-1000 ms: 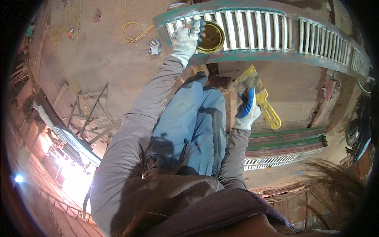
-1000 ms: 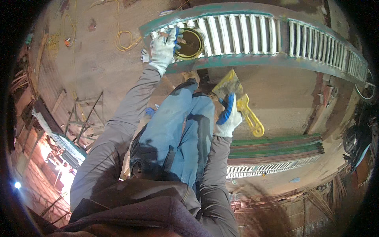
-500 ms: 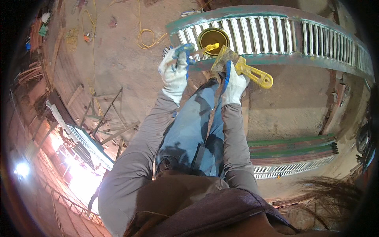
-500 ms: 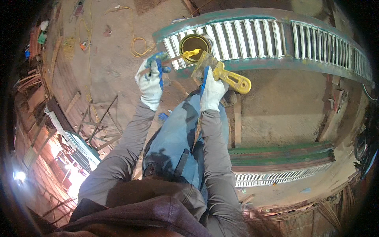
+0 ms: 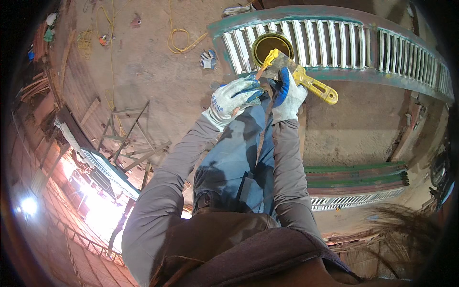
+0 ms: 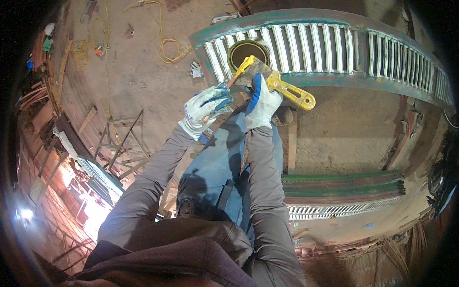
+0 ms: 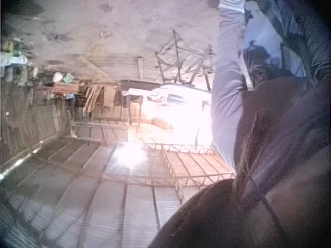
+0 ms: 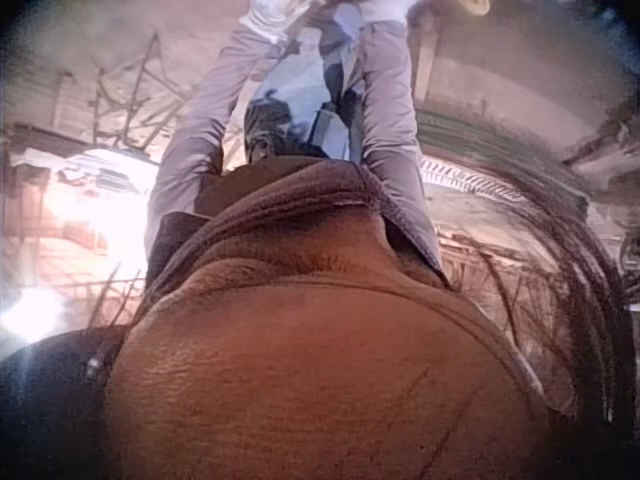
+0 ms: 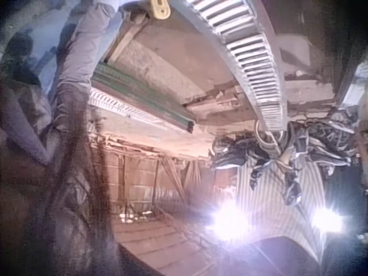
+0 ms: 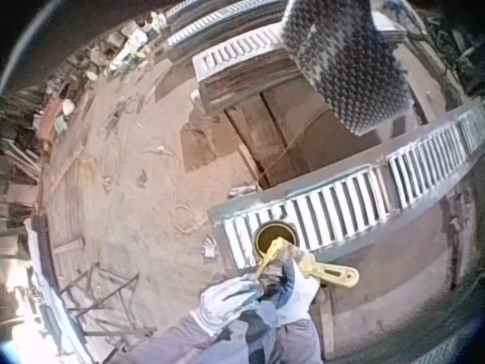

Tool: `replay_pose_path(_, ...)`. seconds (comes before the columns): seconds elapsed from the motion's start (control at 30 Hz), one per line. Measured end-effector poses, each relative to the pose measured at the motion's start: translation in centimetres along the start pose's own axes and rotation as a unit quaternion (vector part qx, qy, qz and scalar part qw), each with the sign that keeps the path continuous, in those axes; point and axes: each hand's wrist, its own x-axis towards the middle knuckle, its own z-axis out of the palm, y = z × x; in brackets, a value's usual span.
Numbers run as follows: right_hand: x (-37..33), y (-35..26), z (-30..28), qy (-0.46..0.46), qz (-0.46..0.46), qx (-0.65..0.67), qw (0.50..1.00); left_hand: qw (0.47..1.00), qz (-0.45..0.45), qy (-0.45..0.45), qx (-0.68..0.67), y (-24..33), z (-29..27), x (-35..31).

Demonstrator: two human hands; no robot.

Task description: The person paints a metal grate with a brush, repeatedly dipping the brush into a paint can and applying paint to the surface. The person moves along the grate, covering different sections with paint.

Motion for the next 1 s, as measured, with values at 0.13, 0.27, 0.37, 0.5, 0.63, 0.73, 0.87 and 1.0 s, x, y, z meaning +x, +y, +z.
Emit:
replay_pose_path(0.13,-0.3,-0.2,0.6,0.016,-0.001,-0.01,1.0,0.999,0.018,-0.037,-0.023,-1.6,0.0,0.0)
replay_pose_path(0.27,-0.3,0.0,0.6,0.021,-0.002,-0.041,0.999,0.996,0.033,-0.067,-0.046,-2.8,0.1,0.2)
replay_pose_path(0.37,-0.2,0.1,0.4,0.018,0.02,-0.046,0.999,0.995,0.04,-0.086,-0.041,-3.7,0.2,0.7)
replay_pose_path(0.5,1.5,2.0,-4.5,-0.099,-0.208,-0.422,0.877,0.995,0.052,-0.083,-0.032,-5.0,1.4,2.0)
replay_pose_path(0.63,0.7,2.7,-7.3,-0.155,-0.337,-0.497,0.785,0.996,-0.03,-0.079,-0.025,-6.1,2.4,2.4)
replay_pose_path(0.73,-1.1,1.8,-9.7,-0.154,-0.212,-0.44,0.859,0.991,-0.121,-0.051,0.013,-6.9,3.2,2.7)
replay_pose_path(0.87,-2.6,-2.5,-12.4,-0.053,-0.015,-0.258,0.964,0.973,-0.214,0.043,0.078,-7.9,5.6,1.4)
replay_pose_path(1.0,-1.1,-7.2,-19.0,-0.019,-0.125,-0.397,0.909,0.963,-0.264,0.049,-0.002,-8.8,7.1,-1.3)
